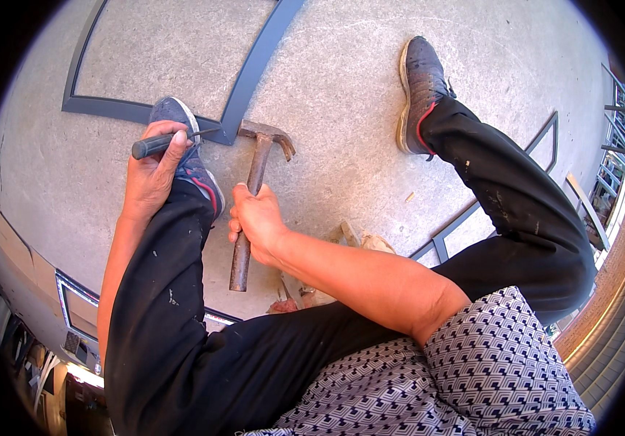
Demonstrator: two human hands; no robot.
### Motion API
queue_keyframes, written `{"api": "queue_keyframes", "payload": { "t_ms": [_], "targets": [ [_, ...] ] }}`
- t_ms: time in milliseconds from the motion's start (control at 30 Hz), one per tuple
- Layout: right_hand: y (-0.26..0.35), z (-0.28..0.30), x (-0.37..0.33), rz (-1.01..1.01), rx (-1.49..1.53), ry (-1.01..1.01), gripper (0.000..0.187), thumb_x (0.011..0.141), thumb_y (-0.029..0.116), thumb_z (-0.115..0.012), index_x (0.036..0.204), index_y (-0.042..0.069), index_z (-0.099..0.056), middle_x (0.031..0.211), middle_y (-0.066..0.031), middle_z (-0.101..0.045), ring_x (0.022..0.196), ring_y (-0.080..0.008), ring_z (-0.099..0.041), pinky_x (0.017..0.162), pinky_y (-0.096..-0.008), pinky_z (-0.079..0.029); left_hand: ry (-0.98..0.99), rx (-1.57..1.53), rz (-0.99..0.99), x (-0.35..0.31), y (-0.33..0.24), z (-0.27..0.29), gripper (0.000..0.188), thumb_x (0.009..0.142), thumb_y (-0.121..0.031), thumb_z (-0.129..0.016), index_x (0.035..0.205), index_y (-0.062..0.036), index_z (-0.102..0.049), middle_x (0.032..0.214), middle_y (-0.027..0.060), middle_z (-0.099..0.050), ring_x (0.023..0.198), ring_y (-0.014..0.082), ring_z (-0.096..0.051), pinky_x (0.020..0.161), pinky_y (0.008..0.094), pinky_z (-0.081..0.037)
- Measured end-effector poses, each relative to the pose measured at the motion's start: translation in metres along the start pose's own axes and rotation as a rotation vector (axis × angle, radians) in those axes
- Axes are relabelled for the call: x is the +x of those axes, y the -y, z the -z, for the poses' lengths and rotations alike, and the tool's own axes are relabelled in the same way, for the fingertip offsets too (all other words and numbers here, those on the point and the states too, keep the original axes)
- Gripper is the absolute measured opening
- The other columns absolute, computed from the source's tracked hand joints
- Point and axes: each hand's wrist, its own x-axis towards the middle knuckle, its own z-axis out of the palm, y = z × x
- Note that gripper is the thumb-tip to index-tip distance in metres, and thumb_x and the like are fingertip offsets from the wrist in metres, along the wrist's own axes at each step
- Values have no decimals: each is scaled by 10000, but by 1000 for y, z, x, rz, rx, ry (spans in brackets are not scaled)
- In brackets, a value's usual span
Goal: The person sits on the floor and assembles a rectangular metal frame using a hammer and a punch tool. They repeatedly strike the punch at the frame's corners to secure the joints, then inspect the finished assembly.
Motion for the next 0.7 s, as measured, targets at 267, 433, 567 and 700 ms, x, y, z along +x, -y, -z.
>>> {"api": "queue_keyframes", "payload": {
  "t_ms": [267, 433, 567, 700],
  "targets": [
    [2, -1, -4, -17, 17, 18, 223, 1057, 261, -573, 1059, 148, -381, 784, -15, -447, 599, -112, -451, 524, -318, -437, 5, 25, -12, 0, -4, 0, 287, 1040, -264, -688, 1130, 8, -693, 1130, 54, -629, 966, 139, -660, 878, 289, -530],
    [1, -1, -3, -15, 12, 10, 228, 1056, 258, -575, 1059, 142, -378, 781, -15, -444, 598, -115, -453, 521, -322, -439, -20, -17, -10, 0, -6, -2, 244, 1021, -253, -714, 1082, -17, -710, 1090, 46, -643, 936, 133, -596, 822, 282, -493],
    [0, -2, -3, -12, 13, 7, 232, 1056, 257, -574, 1055, 137, -376, 782, -15, -444, 595, -116, -453, 515, -324, -438, 7, 10, -20, 0, -7, -2, 198, 1027, -203, -699, 1087, -15, -701, 1083, 36, -639, 911, 121, -594, 801, 274, -492],
    [0, -2, -4, -17, 10, -3, 241, 1056, 266, -581, 1055, 140, -376, 780, -15, -444, 590, -114, -449, 512, -322, -437, 57, 60, -11, 2, -14, -2, 146, 1034, -144, -678, 1099, -13, -692, 1090, 35, -637, 914, 118, -597, 817, 266, -493]
  ]
}}
